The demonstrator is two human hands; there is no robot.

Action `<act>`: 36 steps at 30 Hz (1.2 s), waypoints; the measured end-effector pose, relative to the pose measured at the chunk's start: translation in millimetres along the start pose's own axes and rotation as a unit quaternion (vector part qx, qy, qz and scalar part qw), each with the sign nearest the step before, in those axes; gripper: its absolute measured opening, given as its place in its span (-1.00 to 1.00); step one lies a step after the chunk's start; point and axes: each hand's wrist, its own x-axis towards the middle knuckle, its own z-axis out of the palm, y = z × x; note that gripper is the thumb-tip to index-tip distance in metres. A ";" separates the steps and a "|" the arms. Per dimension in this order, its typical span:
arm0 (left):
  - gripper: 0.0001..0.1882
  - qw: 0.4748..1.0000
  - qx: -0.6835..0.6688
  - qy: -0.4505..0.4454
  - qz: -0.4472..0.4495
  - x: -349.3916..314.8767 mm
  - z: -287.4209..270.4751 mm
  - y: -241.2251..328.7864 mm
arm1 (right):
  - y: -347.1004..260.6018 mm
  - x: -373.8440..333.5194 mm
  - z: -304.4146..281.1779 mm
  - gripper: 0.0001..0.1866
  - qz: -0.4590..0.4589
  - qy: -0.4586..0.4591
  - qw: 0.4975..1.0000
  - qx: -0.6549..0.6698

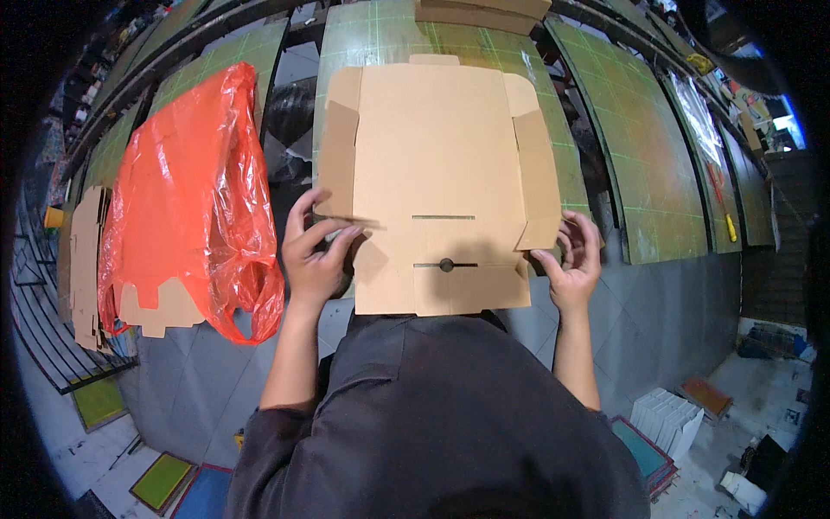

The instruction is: The person repeatedly folds flat cardboard pieces into small rectangular boxes by hand and stacks them on a workbench. The person handles the cardboard pieces one at a time, folding the flaps and tucking them to form the box shape.

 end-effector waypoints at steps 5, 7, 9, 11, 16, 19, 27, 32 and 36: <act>-0.69 0.985 -0.139 0.056 -0.089 -6.4 16.3 -20.4 | 7.8 14.3 3.9 -0.63 -0.123 -0.070 0.979 -0.146; -0.65 0.973 -0.193 0.111 -0.063 2.6 20.2 -8.5 | 9.9 22.7 9.1 -0.67 -0.146 -0.068 0.975 -0.155; -0.71 0.995 -0.078 0.069 0.010 6.9 19.3 -7.3 | 2.3 26.2 17.3 -0.70 -0.136 -0.065 0.975 -0.164; -0.74 0.996 0.044 -0.032 0.067 8.8 12.8 -6.6 | -2.5 26.1 27.0 -0.72 -0.083 -0.063 0.986 -0.132; -0.78 0.995 0.037 -0.045 0.078 14.3 17.9 1.2 | -4.3 26.3 34.2 -0.76 -0.103 -0.040 0.968 -0.224; -0.79 0.994 0.050 -0.063 0.069 14.4 16.7 1.9 | -1.5 24.4 38.4 -0.76 -0.106 -0.018 0.969 -0.221; -0.80 0.990 0.100 -0.033 0.091 8.9 21.1 0.7 | 1.1 22.7 40.0 -0.78 -0.134 0.011 0.963 -0.232; -0.49 0.971 0.118 -0.156 0.135 15.6 6.1 0.8 | -1.8 26.6 25.1 -0.67 -0.155 -0.095 0.965 -0.190; -0.13 0.906 0.170 -0.371 0.110 31.3 -25.2 10.3 | -11.5 42.3 -15.8 -0.33 -0.127 -0.315 0.919 -0.202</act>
